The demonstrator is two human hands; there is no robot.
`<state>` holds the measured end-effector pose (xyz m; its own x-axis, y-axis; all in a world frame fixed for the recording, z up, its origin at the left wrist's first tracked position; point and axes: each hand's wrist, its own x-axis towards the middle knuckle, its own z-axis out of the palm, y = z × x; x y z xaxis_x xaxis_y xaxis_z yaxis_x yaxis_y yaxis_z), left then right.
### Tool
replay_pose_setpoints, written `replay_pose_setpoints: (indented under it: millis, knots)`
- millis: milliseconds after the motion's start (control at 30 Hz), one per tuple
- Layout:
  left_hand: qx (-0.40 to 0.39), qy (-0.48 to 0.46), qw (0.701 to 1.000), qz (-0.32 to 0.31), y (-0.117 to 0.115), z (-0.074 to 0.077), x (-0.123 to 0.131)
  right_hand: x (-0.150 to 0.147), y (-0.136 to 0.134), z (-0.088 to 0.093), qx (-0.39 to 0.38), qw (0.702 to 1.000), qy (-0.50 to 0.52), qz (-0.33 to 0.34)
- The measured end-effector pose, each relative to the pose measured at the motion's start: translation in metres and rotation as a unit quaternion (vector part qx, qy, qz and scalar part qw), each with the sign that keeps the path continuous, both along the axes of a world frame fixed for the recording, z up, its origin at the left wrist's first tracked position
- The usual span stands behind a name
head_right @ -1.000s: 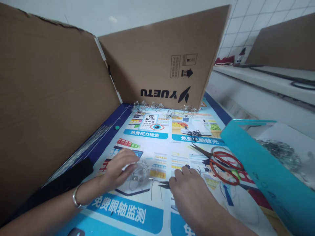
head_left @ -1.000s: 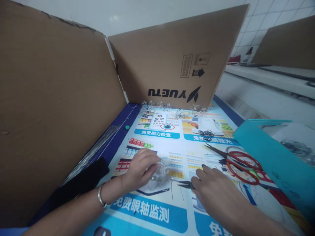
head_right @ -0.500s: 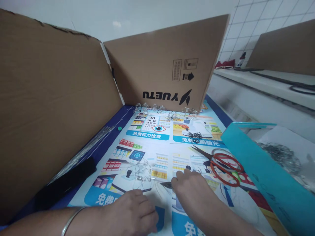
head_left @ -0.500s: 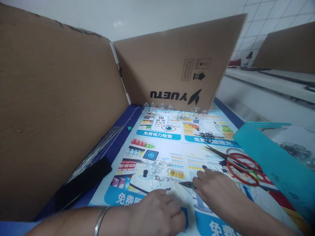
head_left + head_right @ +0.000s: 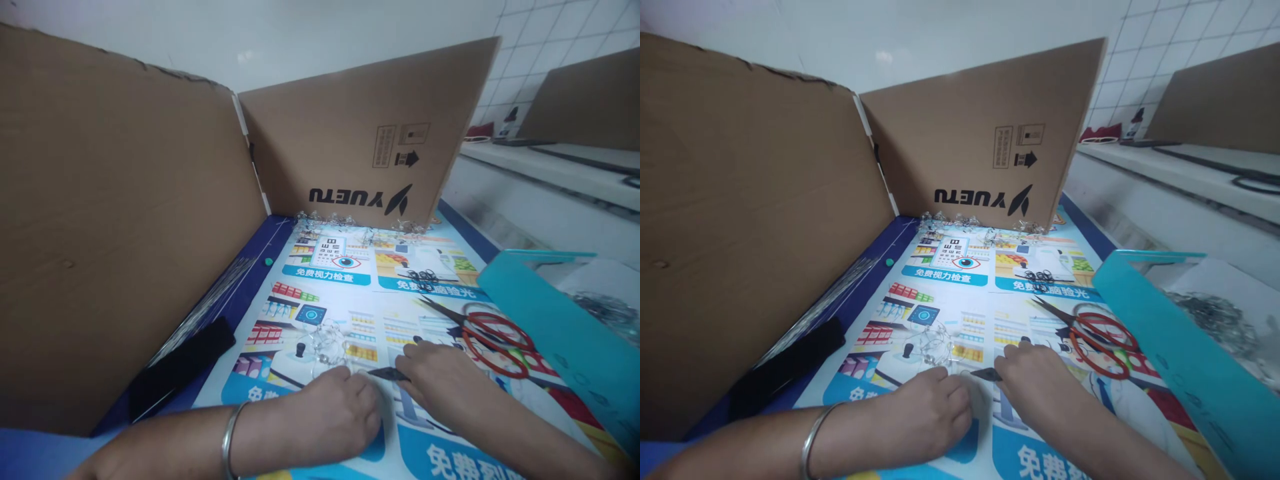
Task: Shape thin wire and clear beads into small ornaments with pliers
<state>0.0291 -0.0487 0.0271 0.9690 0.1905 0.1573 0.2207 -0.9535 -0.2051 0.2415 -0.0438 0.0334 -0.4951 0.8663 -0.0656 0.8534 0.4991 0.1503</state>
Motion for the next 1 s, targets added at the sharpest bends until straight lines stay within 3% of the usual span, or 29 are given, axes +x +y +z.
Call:
replay_pose_setpoints:
  millis: [100,233,433,800,1000]
  knots:
    - [0.018,0.001,0.999,-0.031,0.006,0.008,0.002,-0.001,0.000,0.001,-0.002,1.000,0.000,0.000]
    - [0.023,0.003,0.998,-0.054,0.012,0.006,0.004,-0.002,0.001,0.004,-0.003,1.000,0.000,-0.001]
    - [0.017,0.012,0.998,-0.064,0.013,0.001,0.004,0.001,0.002,0.004,-0.001,1.000,0.018,0.002]
    - [0.031,0.015,0.998,-0.062,0.007,0.017,0.002,0.003,0.004,0.011,-0.028,0.999,0.032,-0.008]
    - [0.026,0.013,0.997,-0.074,0.016,0.010,0.006,0.006,0.004,0.012,-0.023,0.999,0.034,-0.006]
